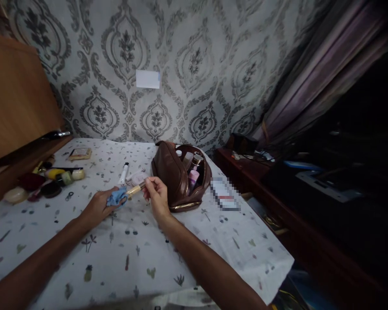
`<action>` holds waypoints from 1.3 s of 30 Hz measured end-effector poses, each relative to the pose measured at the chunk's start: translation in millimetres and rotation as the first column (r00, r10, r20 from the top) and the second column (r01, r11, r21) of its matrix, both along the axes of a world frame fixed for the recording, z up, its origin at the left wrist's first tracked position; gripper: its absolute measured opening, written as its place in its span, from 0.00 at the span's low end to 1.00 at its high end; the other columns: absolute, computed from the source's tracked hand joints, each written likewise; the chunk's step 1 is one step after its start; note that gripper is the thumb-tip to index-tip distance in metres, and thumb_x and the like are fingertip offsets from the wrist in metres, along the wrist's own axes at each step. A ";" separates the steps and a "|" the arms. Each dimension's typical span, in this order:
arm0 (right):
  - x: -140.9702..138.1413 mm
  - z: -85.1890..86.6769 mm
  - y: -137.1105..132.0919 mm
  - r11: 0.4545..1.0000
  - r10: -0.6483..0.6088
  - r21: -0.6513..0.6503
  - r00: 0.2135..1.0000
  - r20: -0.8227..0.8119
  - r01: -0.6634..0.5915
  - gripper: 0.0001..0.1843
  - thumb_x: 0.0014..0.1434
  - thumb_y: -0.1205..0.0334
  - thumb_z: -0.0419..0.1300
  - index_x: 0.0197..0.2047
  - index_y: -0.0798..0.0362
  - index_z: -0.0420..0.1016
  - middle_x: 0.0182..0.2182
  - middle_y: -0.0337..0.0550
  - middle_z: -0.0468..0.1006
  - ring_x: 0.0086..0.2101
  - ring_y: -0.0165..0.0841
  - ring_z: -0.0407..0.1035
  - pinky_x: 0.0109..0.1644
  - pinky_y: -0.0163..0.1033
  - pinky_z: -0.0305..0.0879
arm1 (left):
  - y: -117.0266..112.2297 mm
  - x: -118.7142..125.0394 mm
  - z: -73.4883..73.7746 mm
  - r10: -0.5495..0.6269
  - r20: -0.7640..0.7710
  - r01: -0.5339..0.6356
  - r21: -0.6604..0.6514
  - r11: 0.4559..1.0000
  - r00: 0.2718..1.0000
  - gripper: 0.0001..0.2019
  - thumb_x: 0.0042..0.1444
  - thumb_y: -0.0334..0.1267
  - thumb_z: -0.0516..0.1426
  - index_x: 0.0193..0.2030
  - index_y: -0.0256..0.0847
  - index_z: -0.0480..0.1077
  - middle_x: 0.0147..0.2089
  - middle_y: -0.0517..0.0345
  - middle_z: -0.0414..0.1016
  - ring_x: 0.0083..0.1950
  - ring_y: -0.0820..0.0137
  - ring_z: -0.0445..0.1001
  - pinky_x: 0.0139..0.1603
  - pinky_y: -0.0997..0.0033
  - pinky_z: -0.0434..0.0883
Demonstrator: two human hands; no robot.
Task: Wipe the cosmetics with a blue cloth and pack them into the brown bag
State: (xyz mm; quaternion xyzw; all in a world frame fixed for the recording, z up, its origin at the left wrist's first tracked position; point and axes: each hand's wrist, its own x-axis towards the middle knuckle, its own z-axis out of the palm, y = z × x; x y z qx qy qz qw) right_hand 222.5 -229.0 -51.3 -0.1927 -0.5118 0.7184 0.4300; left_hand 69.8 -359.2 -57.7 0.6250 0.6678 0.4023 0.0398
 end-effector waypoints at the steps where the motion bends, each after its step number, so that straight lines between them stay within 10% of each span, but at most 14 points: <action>1: 0.7 1.4 0.4 1.000 -0.016 0.016 1.000 -0.014 0.016 0.25 0.49 0.39 0.67 0.34 0.53 0.70 0.20 0.31 0.69 0.18 0.23 0.58 0.19 0.30 0.51 | 0.9 1.5 0.5 0.018 0.055 -0.018 -0.005 1.000 0.998 0.16 0.60 0.50 0.56 0.28 0.39 0.68 0.24 0.64 0.67 0.24 0.74 0.66 0.29 0.76 0.64; 7: 5.0 9.7 -0.6 0.986 -0.047 0.154 0.996 -0.073 0.058 0.22 0.55 0.41 0.63 0.37 0.52 0.69 0.23 0.32 0.69 0.20 0.24 0.60 0.21 0.30 0.56 | 9.6 10.1 12.2 0.206 0.488 -0.201 -0.063 0.978 0.848 0.24 0.53 0.58 0.59 0.20 0.40 0.63 0.16 0.65 0.61 0.19 0.74 0.61 0.20 0.76 0.59; 16: 8.9 21.2 5.6 0.982 -0.090 0.151 0.984 -0.155 0.114 0.22 0.56 0.41 0.62 0.40 0.51 0.68 0.24 0.33 0.70 0.20 0.24 0.60 0.20 0.30 0.55 | 40.1 27.0 41.8 0.069 0.870 -0.318 0.104 0.942 0.489 0.19 0.52 0.52 0.64 0.28 0.37 0.69 0.18 0.65 0.63 0.17 0.77 0.62 0.16 0.80 0.58; 29: 18.4 23.5 7.7 0.956 -0.126 0.244 0.979 -0.162 0.163 0.18 0.59 0.45 0.61 0.41 0.51 0.68 0.25 0.34 0.70 0.20 0.24 0.60 0.20 0.30 0.55 | 64.7 42.0 56.3 -0.138 0.988 -0.313 0.111 0.943 -0.068 0.14 0.68 0.36 0.51 0.29 0.39 0.62 0.19 0.65 0.62 0.17 0.79 0.62 0.16 0.84 0.60; 39: 26.8 29.8 5.8 0.950 -0.137 0.256 0.976 -0.170 0.178 0.18 0.59 0.49 0.62 0.47 0.50 0.67 0.25 0.33 0.69 0.21 0.25 0.63 0.19 0.29 0.58 | 64.4 44.1 55.8 -0.170 0.978 -0.349 0.119 0.930 -0.119 0.08 0.61 0.24 0.53 0.31 0.36 0.68 0.26 0.58 0.71 0.23 0.76 0.71 0.25 0.80 0.73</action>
